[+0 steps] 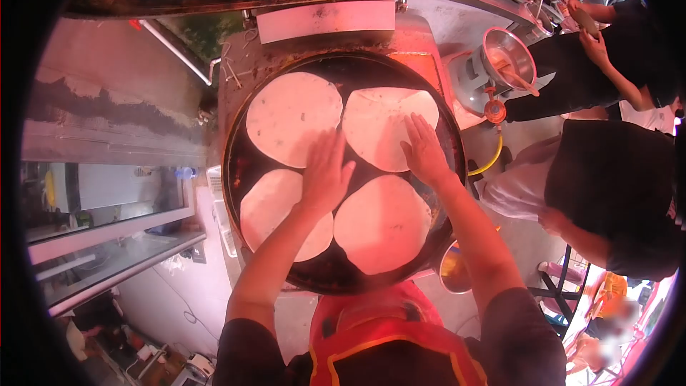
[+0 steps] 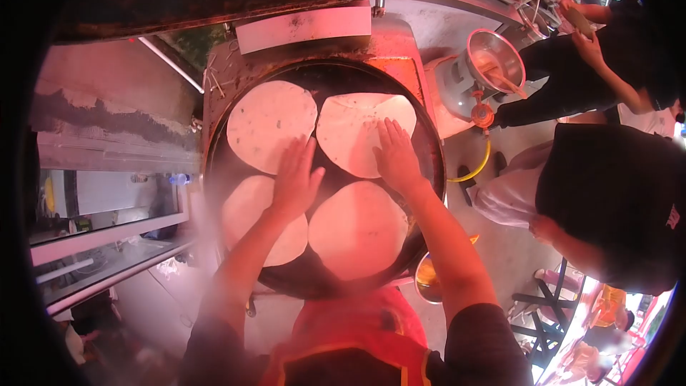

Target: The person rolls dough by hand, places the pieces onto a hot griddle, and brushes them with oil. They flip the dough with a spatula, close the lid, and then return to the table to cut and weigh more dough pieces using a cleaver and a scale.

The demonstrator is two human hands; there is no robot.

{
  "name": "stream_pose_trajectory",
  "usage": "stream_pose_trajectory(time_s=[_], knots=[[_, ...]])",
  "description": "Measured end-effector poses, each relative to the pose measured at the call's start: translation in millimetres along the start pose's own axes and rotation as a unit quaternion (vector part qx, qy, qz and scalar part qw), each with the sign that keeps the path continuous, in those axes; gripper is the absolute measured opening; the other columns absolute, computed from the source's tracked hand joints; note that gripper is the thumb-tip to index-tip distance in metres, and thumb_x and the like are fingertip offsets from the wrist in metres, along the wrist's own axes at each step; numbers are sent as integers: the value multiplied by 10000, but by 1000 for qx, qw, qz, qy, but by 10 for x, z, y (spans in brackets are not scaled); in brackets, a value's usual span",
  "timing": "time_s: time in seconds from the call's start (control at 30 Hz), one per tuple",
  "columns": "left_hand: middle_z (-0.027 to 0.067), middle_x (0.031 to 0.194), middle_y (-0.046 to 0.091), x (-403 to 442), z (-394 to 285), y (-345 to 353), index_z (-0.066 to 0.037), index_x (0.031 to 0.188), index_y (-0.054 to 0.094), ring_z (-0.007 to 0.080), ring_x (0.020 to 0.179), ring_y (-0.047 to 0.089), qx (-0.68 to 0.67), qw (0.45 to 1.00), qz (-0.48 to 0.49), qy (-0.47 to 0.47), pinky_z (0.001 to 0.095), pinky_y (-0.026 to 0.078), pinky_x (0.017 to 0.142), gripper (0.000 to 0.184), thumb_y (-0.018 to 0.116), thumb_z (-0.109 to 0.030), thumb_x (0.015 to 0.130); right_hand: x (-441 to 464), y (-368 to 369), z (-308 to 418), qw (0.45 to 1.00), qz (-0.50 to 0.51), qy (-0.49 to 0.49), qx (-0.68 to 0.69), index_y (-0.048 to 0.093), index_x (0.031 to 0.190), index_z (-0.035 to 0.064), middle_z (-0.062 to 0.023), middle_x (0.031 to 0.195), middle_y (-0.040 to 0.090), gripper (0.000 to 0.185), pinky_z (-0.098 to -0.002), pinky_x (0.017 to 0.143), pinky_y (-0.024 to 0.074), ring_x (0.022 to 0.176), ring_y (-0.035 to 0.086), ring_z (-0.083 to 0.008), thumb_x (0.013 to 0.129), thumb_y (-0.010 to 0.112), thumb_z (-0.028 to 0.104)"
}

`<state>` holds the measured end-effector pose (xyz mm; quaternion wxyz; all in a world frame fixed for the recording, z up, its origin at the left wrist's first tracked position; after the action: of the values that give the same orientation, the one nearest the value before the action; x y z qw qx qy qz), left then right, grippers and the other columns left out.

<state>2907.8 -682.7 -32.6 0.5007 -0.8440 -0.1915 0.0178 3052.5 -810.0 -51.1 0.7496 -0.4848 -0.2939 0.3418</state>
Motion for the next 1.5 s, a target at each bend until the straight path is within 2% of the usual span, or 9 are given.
stream_pose_trajectory(time_s=[0.1, 0.27, 0.43, 0.6, 0.83, 1.0, 1.2, 1.27, 1.5], knots=[[230, 1410, 324, 122, -185, 434, 38, 1346, 340, 357, 1342, 260, 23, 998, 44, 35, 461, 208, 1101, 576, 534, -253, 889, 182, 54, -66, 997, -42, -44, -41, 376, 1316, -29, -198, 1362, 402, 502, -437, 1095, 239, 1313, 328, -325, 852, 501, 115], [224, 1404, 333, 285, -295, 703, 55, 1324, 363, 342, 1343, 261, 36, 996, 66, 52, 431, 205, 1109, 557, 520, -231, 873, 651, 324, -284, 993, 98, -45, 41, 488, 1241, 25, -217, 1281, 471, 430, -391, 1004, 366, 1177, 460, -354, 812, 460, 32], [228, 1366, 367, 332, -268, 711, 76, 1297, 382, 353, 1313, 289, 38, 997, 47, 57, 432, 203, 1106, 566, 557, -221, 849, 899, -380, -88, 975, -180, -88, 100, 490, 1244, 42, -218, 1271, 481, 401, -386, 963, 407, 1159, 475, -360, 844, 450, 51], [231, 1412, 317, 449, -204, 700, 75, 1331, 344, 337, 1347, 249, 53, 997, 47, 36, 428, 197, 1112, 592, 526, -226, 855, 550, 126, 6, 995, -26, -91, 26, 286, 1390, 21, -216, 1410, 323, 593, -491, 1085, 228, 1320, 287, -381, 869, 523, 179], [209, 1465, 248, 729, -18, 821, 0, 1393, 298, 318, 1371, 216, 139, 990, 23, 28, 419, 180, 1115, 669, 516, -367, 877, 419, 224, -179, 992, -75, 41, -95, 257, 1416, 26, -218, 1458, 252, 695, -494, 1109, 163, 1359, 209, -395, 890, 458, 434], [186, 1446, 303, 680, -8, 756, -21, 1394, 307, 334, 1357, 244, 124, 990, 8, 64, 427, 173, 1116, 639, 486, -386, 902, 367, 343, -331, 986, -116, -18, -118, 282, 1413, 51, -196, 1445, 293, 674, -518, 1095, 195, 1345, 251, -384, 894, 465, 441], [235, 1405, 347, -458, 746, -800, 40, 1352, 344, 372, 1341, 265, 61, 971, -161, -166, 462, 205, 1100, 534, 480, -205, 897, 98, 66, 510, 996, -78, -3, 38, 250, 1403, -7, -245, 1425, 294, 601, -528, 1078, 206, 1338, 243, -417, 914, 489, 247], [237, 1412, 336, -1109, 789, -739, 41, 1355, 342, 376, 1352, 241, 74, 973, -125, -182, 467, 192, 1104, 541, 485, -202, 894, -231, 279, 1108, 980, -127, -101, 115, 241, 1408, -13, -237, 1432, 287, 609, -514, 1086, 199, 1340, 247, -411, 912, 493, 233], [231, 1441, 289, -1917, 814, -439, 35, 1369, 331, 364, 1373, 196, 73, 928, -129, -342, 486, 125, 1117, 588, 462, -296, 902, -667, 864, 2639, 961, 42, -232, 147, 274, 1414, 42, -151, 1468, 267, 613, -473, 1109, 180, 1371, 238, -292, 856, 488, 178]])
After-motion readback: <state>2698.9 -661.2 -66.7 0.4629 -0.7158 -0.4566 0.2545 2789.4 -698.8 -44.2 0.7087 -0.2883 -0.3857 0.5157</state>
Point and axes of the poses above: each hand's wrist, its own x-axis towards the middle knuckle, its own y-axis out of the palm, z = x × y, the point moved 10 cm from there along x, towards the middle knuckle
